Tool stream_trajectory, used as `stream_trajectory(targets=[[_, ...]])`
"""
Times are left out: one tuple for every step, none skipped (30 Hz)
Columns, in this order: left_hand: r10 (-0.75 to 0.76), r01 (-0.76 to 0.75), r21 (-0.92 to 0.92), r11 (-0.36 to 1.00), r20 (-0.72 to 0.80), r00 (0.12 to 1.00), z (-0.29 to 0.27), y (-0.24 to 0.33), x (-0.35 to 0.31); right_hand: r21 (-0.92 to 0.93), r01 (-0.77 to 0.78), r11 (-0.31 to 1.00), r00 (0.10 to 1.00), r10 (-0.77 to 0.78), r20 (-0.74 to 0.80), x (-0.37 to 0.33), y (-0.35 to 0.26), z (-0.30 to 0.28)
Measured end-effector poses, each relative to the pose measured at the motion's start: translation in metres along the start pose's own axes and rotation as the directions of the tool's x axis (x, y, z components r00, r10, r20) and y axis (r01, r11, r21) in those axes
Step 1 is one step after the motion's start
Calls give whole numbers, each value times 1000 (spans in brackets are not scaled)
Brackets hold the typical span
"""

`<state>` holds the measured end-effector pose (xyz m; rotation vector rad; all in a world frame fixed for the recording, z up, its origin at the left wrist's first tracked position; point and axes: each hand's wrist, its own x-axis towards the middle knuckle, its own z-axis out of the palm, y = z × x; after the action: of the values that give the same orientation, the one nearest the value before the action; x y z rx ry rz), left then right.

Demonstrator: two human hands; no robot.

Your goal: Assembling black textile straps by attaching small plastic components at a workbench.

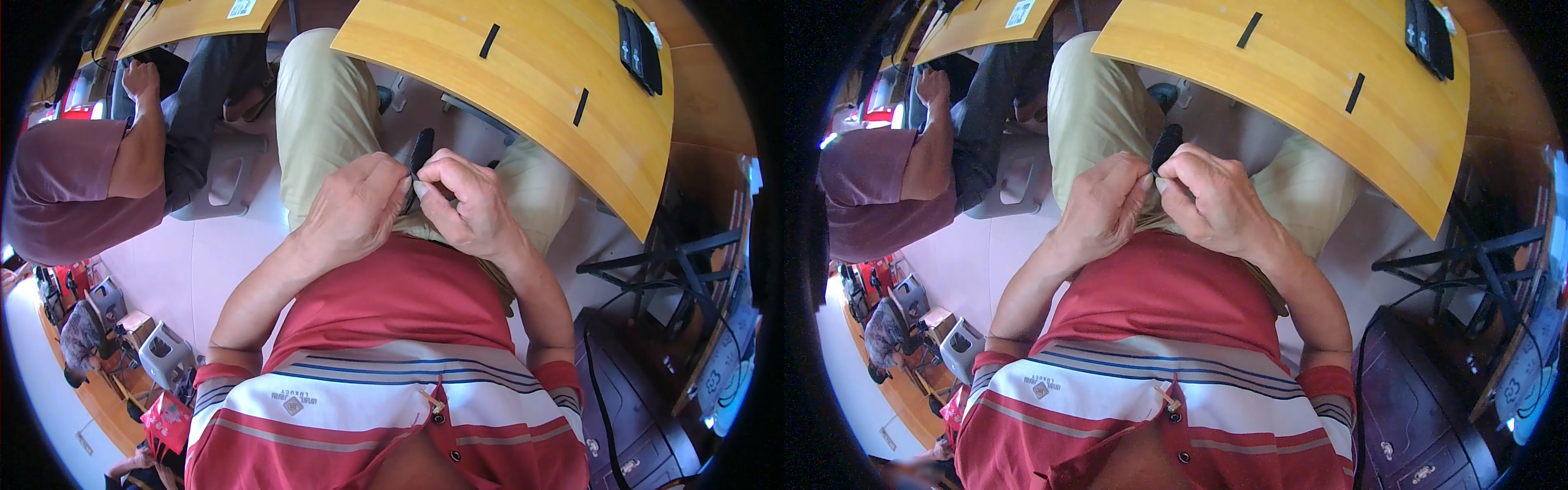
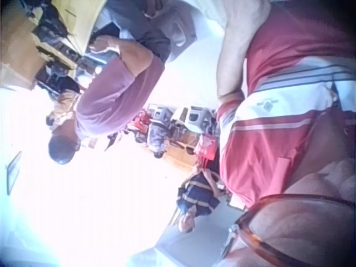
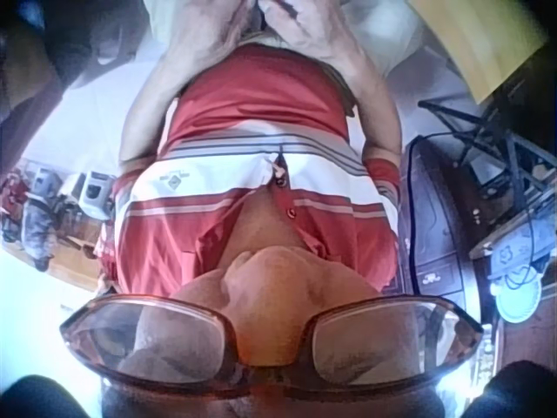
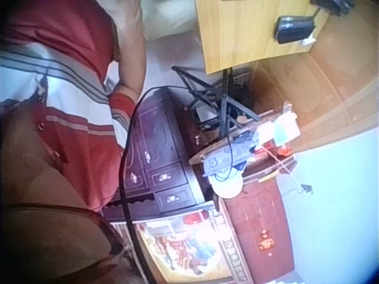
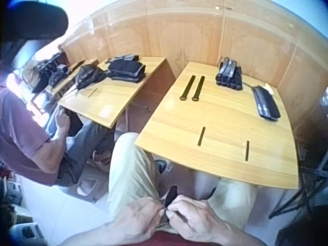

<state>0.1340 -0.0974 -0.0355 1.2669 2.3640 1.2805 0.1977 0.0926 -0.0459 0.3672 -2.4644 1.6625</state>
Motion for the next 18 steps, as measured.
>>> stream_trajectory(targets=[[4,-4,28,1000,6,1000,-1,2,1,0,0,1000,1000,0,-1,0,0,1],[7,-8,56,998,12,1000,-1,3,2,-17,18,1000,1000,-18,-11,1,1,2],[6,-7,57,998,12,1000,-2,4,2,-34,36,999,999,-37,-21,1,1,2],[-7,6,50,999,8,1000,-2,4,3,-33,36,999,999,-37,-21,1,3,3],[-21,21,43,999,3,1000,-3,4,3,81,0,997,999,2,-33,0,6,5],[-13,13,43,999,3,1000,-4,6,4,186,-30,982,998,39,-46,-1,6,5],[-25,24,-54,998,-22,999,-5,8,4,181,-27,983,998,36,-50,-3,6,4],[-40,32,-151,988,-46,998,-6,9,3,372,-95,924,991,121,-49,-7,4,4],[-39,32,-150,988,-46,998,-8,9,3,551,-157,820,978,205,-26,-8,6,4],[-80,68,-183,981,-58,995,-9,8,2,636,-159,755,976,217,-14,-10,8,5],[-119,101,-216,971,-69,991,-9,8,1,636,-156,756,977,214,-15,-10,12,8],[-116,99,-214,972,-69,991,-8,8,2,702,-144,697,971,235,-34,-9,14,13],[-132,110,-244,964,-77,988,-8,8,3,763,-128,634,965,256,-51,-8,14,17],[-148,120,-273,954,-85,985,-8,8,4,762,-124,636,966,253,-54,-6,12,17],[-146,118,-272,955,-86,986,-8,8,5,718,-173,675,956,289,-42,-6,9,18],[-140,117,-255,960,-76,987,-9,8,6,669,-221,709,945,326,-33,-5,6,20],[-134,115,-239,964,-65,989,-10,7,8,716,-151,682,955,288,-73,-5,4,25],[-130,111,-239,965,-67,989,-10,7,8,657,-134,742,951,284,-126,-3,0,29]])
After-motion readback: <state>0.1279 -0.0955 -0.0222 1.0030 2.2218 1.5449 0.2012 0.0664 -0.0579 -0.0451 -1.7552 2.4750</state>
